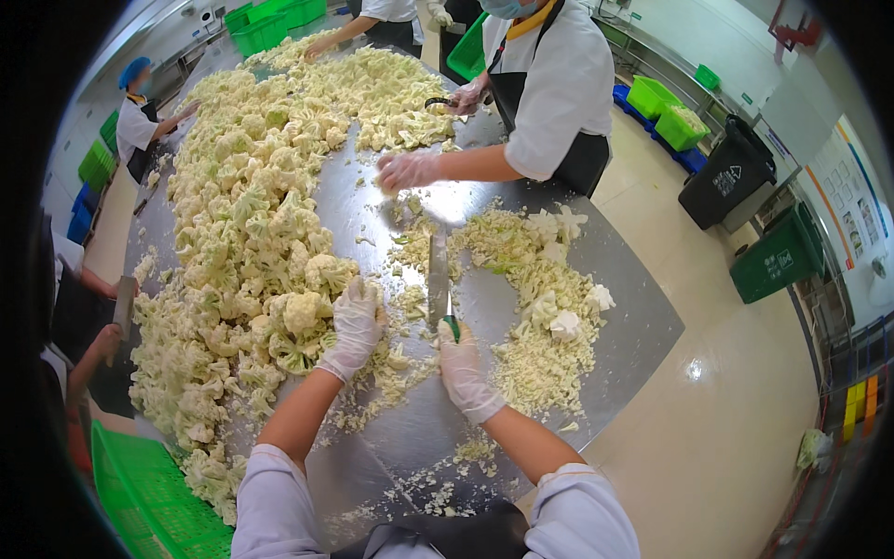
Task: The person uses a knife to chop cauliflower florets on a large stainless steel table. They repeatedly cut the florets into smaller pieces and transfer them into a green basket. Other workers are also chopping cauliflower nearby.
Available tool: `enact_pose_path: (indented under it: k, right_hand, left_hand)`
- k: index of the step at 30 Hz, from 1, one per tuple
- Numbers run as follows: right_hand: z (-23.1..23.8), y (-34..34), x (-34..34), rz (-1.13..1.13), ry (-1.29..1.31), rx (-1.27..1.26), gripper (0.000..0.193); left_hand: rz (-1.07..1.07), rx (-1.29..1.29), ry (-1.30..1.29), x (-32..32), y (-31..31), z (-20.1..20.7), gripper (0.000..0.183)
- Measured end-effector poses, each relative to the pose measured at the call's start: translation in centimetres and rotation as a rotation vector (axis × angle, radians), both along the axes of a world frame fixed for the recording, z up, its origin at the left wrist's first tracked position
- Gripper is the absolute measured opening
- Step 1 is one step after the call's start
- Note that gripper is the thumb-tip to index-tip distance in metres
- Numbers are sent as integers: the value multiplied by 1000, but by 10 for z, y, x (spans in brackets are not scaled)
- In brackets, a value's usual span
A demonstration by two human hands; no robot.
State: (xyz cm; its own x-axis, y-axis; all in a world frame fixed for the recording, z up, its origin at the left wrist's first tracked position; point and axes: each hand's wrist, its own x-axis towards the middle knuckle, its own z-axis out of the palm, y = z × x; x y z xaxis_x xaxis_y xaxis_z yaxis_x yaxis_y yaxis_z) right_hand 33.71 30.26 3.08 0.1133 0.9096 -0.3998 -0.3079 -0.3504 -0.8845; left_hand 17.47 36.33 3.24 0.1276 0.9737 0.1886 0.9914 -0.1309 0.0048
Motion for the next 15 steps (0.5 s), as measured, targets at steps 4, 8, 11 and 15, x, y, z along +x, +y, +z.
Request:
enact_pose_path:
  k: [4,8,11,15]
  right_hand:
    - [-9,6,-26,19,-161,37,26]
    - [-24,33,-19,-21,-103,-91,21]
    - [-28,41,3,-195,-140,77,22]
    - [-18,21,56,-312,-194,-15,21]
  left_hand:
    - [44,-27,-42,-8,-1,-12,47]
    - [-18,-22,-80,-4,2,-21,45]
    - [-46,10,-114,-5,0,-18,44]
    - [-71,-47,-191,-7,-6,-5,49]
